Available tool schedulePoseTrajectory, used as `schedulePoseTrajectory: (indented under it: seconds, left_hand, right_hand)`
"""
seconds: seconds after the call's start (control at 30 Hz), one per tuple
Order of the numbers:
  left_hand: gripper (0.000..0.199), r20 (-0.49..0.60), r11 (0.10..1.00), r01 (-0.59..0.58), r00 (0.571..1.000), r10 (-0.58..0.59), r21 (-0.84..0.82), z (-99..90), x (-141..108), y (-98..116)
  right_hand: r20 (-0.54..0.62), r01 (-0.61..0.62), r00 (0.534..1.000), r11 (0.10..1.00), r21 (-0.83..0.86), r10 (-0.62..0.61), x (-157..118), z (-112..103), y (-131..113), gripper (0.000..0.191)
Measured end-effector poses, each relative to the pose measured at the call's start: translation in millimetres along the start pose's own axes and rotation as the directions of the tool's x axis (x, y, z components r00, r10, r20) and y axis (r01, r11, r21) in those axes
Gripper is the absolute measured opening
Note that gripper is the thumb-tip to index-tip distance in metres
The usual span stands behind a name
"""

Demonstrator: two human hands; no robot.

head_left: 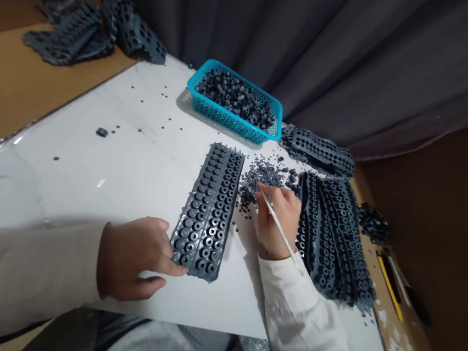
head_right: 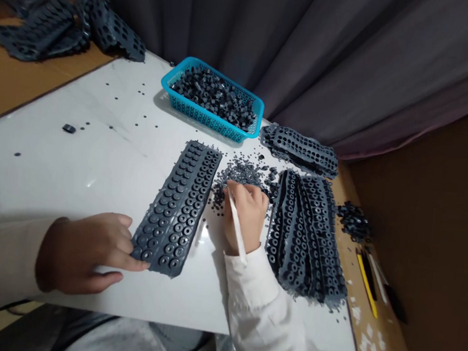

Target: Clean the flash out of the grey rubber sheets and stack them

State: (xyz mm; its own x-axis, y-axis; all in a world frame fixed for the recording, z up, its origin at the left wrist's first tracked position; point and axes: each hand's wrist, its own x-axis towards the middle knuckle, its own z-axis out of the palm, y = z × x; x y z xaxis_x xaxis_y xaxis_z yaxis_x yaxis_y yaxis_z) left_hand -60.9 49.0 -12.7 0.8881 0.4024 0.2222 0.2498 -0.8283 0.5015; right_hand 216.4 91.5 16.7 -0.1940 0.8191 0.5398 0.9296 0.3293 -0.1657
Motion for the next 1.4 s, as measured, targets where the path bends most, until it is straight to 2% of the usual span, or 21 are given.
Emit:
schedulePoseTrajectory:
  seconds: [0.07,0.17,0.23,0.33,0.43,0.53,0.63,0.73,0.8,0.83,0.87,0.9,0.97,1.0,1.07,1.13,1.2,1.27,1.33,1.4]
  left_hand:
    - [0.039,-0.009,1.0,-0.003,1.0,0.003,0.002,-0.6,0,1]
    - [0.039,-0.021,1.0,-0.01,1.0,0.011,0.016,-2.9,0,2]
    - [0.039,-0.024,1.0,-0.014,1.0,0.015,0.026,-4.6,0,3]
    - [0.039,-0.023,0.999,-0.005,1.0,0.006,0.031,-5.5,-1,3]
    - [0.04,-0.021,1.0,0.002,1.0,-0.001,0.024,-3.5,-3,4]
    - [0.041,-0.022,1.0,-0.013,1.0,0.013,0.019,-1.0,-4,5]
    - [0.029,-0.141,1.0,0.016,0.99,-0.017,-0.007,-4.1,1,4]
    - [0.015,-0.31,0.981,0.182,0.931,-0.194,-0.067,-14.1,14,-3]
    - [0.012,-0.377,0.955,0.279,0.878,-0.295,-0.098,-20.9,23,-10]
    - [0.01,-0.391,0.951,0.289,0.867,-0.31,-0.112,-23.1,25,-13]
    - [0.009,-0.387,0.954,0.272,0.873,-0.298,-0.123,-24.1,27,-15]
    - [0.009,-0.356,0.966,0.225,0.898,-0.257,-0.128,-23.9,27,-16]
    - [0.009,-0.233,0.993,0.069,0.968,-0.091,-0.099,-20.3,24,-15]
    - [0.009,-0.147,0.998,-0.008,0.989,-0.001,-0.059,-17.4,21,-14]
    - [0.01,0.021,0.991,-0.118,0.993,0.117,0.056,-11.2,15,-10]
    - [0.014,0.118,0.978,-0.148,0.984,0.131,0.15,-6.6,10,-6]
    - [0.019,0.15,0.971,-0.145,0.982,0.118,0.188,-4.5,8,-5]
    - [0.022,0.148,0.971,-0.145,0.982,0.117,0.191,-4.2,6,-6]
    - [0.024,0.129,0.974,-0.137,0.985,0.115,0.181,-4.2,6,-6]
    - [0.026,0.099,0.979,-0.124,0.989,0.109,0.16,-3.6,5,-7]
  right_hand:
    - [0.008,-0.052,0.999,0.998,0.034,0.052,0,-3,0,0.012]
    - [0.082,-0.104,0.993,0.942,0.319,0.082,-3,-3,-12,0.011]
    - [0.164,-0.105,0.986,0.851,0.515,0.023,-5,-3,-24,0.01]
    - [0.226,-0.059,0.965,0.736,0.675,-0.13,-6,-1,-37,0.007]
    - [0.234,-0.036,0.952,0.689,0.724,-0.196,-6,2,-39,0.007]
    - [0.249,-0.075,0.956,0.699,0.711,-0.151,-7,7,-34,0.007]
    - [0.285,-0.13,0.952,0.7,0.703,-0.109,-7,12,-30,0.009]
    - [0.31,-0.143,0.943,0.695,0.704,-0.12,-8,16,-28,0.007]
    - [0.317,-0.134,0.939,0.703,0.698,-0.135,-9,17,-29,0.006]
    - [0.318,-0.127,0.938,0.711,0.692,-0.141,-9,17,-29,0.006]
    - [0.316,-0.117,0.937,0.721,0.683,-0.148,-9,17,-29,0.006]
    - [0.312,-0.101,0.937,0.733,0.673,-0.158,-9,17,-29,0.006]
    - [0.295,-0.048,0.937,0.765,0.643,-0.189,-10,17,-28,0.006]
    - [0.279,-0.005,0.936,0.785,0.62,-0.214,-10,18,-28,0.006]
    - [0.251,0.113,0.923,0.83,0.546,-0.29,-11,19,-27,0.006]
    - [0.232,0.252,0.896,0.864,0.437,-0.379,-12,22,-26,0.007]
    - [0.225,0.358,0.869,0.874,0.327,-0.44,-12,24,-26,0.01]
    - [0.215,0.403,0.864,0.882,0.245,-0.455,-11,25,-25,0.013]
    - [0.197,0.381,0.889,0.906,0.184,-0.414,-9,25,-24,0.013]
    - [0.157,0.287,0.937,0.944,0.16,-0.312,-5,22,-23,0.012]
